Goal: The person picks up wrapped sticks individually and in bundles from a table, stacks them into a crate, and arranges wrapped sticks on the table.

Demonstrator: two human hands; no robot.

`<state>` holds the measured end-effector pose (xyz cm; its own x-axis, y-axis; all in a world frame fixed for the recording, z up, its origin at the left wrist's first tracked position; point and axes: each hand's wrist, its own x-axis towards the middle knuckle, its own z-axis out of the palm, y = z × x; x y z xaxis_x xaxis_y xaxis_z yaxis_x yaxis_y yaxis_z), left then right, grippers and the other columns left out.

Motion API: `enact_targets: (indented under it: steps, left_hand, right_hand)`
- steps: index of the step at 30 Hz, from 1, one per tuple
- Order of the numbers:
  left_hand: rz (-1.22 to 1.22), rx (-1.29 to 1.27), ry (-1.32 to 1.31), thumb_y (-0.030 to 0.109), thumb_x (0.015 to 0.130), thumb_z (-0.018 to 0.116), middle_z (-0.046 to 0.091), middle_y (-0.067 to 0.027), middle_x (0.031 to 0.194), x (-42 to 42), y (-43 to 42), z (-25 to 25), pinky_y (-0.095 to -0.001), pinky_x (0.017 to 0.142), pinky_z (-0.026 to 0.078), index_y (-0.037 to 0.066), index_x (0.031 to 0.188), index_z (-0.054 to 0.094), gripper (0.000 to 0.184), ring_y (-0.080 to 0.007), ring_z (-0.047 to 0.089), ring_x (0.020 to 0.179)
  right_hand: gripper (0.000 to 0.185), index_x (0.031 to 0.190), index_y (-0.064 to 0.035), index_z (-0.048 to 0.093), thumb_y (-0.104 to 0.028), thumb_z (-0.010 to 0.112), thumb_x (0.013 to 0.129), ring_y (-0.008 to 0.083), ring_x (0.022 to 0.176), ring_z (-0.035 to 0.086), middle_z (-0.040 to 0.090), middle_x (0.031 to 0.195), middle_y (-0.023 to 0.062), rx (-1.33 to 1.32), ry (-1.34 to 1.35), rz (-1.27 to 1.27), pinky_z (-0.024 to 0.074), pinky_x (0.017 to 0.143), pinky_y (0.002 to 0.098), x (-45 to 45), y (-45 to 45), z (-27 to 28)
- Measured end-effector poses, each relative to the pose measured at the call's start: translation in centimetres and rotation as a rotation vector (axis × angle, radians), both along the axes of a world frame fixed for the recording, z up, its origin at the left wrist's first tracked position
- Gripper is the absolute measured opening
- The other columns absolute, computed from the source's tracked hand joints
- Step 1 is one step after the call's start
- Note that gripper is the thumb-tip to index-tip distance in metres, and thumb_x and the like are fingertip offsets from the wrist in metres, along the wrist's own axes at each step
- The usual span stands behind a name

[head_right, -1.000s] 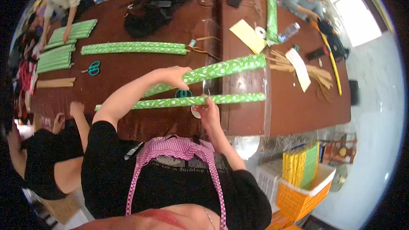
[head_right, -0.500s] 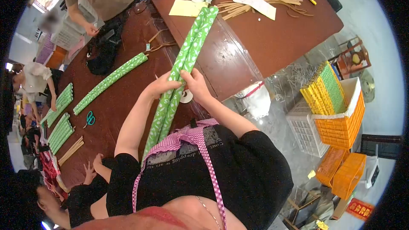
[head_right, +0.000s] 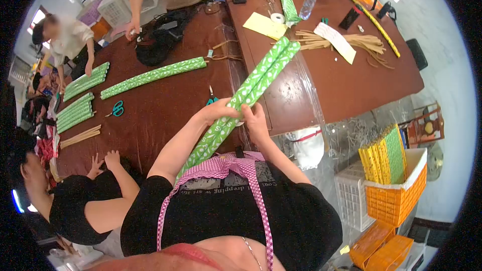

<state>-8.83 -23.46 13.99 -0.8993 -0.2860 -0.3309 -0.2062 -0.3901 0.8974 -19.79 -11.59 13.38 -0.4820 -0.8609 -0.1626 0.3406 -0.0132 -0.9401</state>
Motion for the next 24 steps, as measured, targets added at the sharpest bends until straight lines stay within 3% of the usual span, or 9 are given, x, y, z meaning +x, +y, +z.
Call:
enact_targets:
  steps: [3, 5, 9, 10, 11, 14, 21, 23, 24]
  left_hand:
    - [0.025, -0.043, -0.043, 0.019, 0.064, 0.065, 0.059, -0.0107, 0.089, -0.1, 0.3, -0.3, -0.0292, 0.068, 0.047, -0.003, 0.108, 0.049, 0.052, -0.0169, 0.057, 0.078]
    - [0.119, -0.373, -0.184, 0.025, 0.059, 0.068, 0.059, -0.0136, 0.092, -0.2, 1.3, -0.5, -0.0309, 0.072, 0.047, -0.005, 0.110, 0.046, 0.062, -0.0210, 0.058, 0.081]
    - [0.086, -0.676, -0.302, 0.029, 0.056, 0.066, 0.057, -0.0253, 0.095, -0.4, 2.5, -0.2, -0.0354, 0.077, 0.046, -0.007, 0.114, 0.039, 0.073, -0.0318, 0.058, 0.092]
    - [0.040, -0.688, -0.346, 0.031, 0.058, 0.065, 0.056, -0.0274, 0.100, -0.3, 2.7, 0.1, -0.0363, 0.081, 0.045, -0.008, 0.125, 0.028, 0.086, -0.0354, 0.056, 0.098]
    - [0.043, -0.699, -0.342, 0.031, 0.058, 0.065, 0.056, -0.0274, 0.100, -0.3, 2.9, 0.4, -0.0363, 0.081, 0.045, -0.008, 0.125, 0.028, 0.086, -0.0354, 0.056, 0.098]
    - [0.029, -0.653, -0.362, 0.040, 0.062, 0.066, 0.043, -0.0288, 0.121, 0.0, 3.3, 0.3, -0.0333, 0.090, 0.040, -0.007, 0.135, 0.000, 0.109, -0.0341, 0.048, 0.110]
    - [-0.098, -0.522, -0.167, 0.044, 0.072, 0.062, 0.035, -0.0261, 0.129, 2.8, 2.9, -2.0, -0.0311, 0.097, 0.033, -0.008, 0.134, 0.008, 0.098, -0.0277, 0.039, 0.119]
    - [-0.251, -0.586, -0.211, 0.041, 0.074, 0.060, 0.036, -0.0231, 0.130, 5.1, 3.1, -1.7, -0.0308, 0.097, 0.032, -0.004, 0.136, 0.013, 0.090, -0.0262, 0.040, 0.118]
    - [-0.351, -0.471, -0.165, 0.036, 0.075, 0.059, 0.037, -0.0183, 0.130, 6.1, 3.1, -0.5, -0.0300, 0.098, 0.031, 0.002, 0.137, 0.017, 0.081, -0.0234, 0.039, 0.117]
  right_hand:
    - [0.035, 0.105, -0.0022, 0.049, -0.029, 0.058, 0.084, 0.0120, 0.084, 0.053, 0.055, 0.097, 0.0038, -0.061, -0.156, 0.016, 0.0429, 0.071, 0.0264, 0.8, 0.0, -0.4]
    - [0.038, 0.106, -0.0025, 0.049, -0.029, 0.061, 0.082, 0.0149, 0.086, 0.053, 0.055, 0.097, 0.0044, -0.064, -0.246, 0.024, 0.0427, 0.076, 0.0303, 0.3, -0.4, -1.5]
    - [0.040, 0.107, -0.0029, 0.050, -0.027, 0.065, 0.079, 0.0176, 0.087, 0.054, 0.057, 0.097, 0.0065, -0.042, -0.398, -0.001, 0.0436, 0.078, 0.0333, -0.2, -0.8, -3.3]
    - [0.039, 0.106, -0.0028, 0.050, -0.026, 0.065, 0.079, 0.0184, 0.087, 0.055, 0.058, 0.097, 0.0075, -0.045, -0.421, -0.020, 0.0438, 0.078, 0.0335, -0.1, -0.8, -3.4]
    - [0.038, 0.105, -0.0026, 0.051, -0.024, 0.065, 0.078, 0.0193, 0.087, 0.056, 0.058, 0.097, 0.0084, -0.047, -0.445, -0.039, 0.0439, 0.079, 0.0338, 0.0, -0.8, -3.5]
    - [0.031, 0.102, -0.0022, 0.051, -0.018, 0.063, 0.078, 0.0192, 0.085, 0.056, 0.057, 0.093, 0.0083, -0.056, -0.497, -0.060, 0.0446, 0.077, 0.0334, 0.3, -0.6, -2.8]
    - [0.028, 0.096, -0.0012, 0.050, -0.017, 0.062, 0.077, 0.0237, 0.078, 0.058, 0.058, 0.086, 0.0120, -0.089, -0.606, -0.110, 0.0483, 0.075, 0.0368, -0.7, -0.3, -3.7]
    - [0.039, 0.099, -0.0014, 0.049, -0.026, 0.066, 0.075, 0.0298, 0.087, 0.057, 0.058, 0.091, 0.0158, -0.112, -0.572, -0.091, 0.0468, 0.081, 0.0438, -2.1, -0.1, -3.9]
    - [0.039, 0.100, -0.0021, 0.048, -0.026, 0.066, 0.075, 0.0302, 0.088, 0.057, 0.058, 0.091, 0.0158, -0.104, -0.600, -0.107, 0.0466, 0.082, 0.0439, -2.7, -0.1, -3.5]
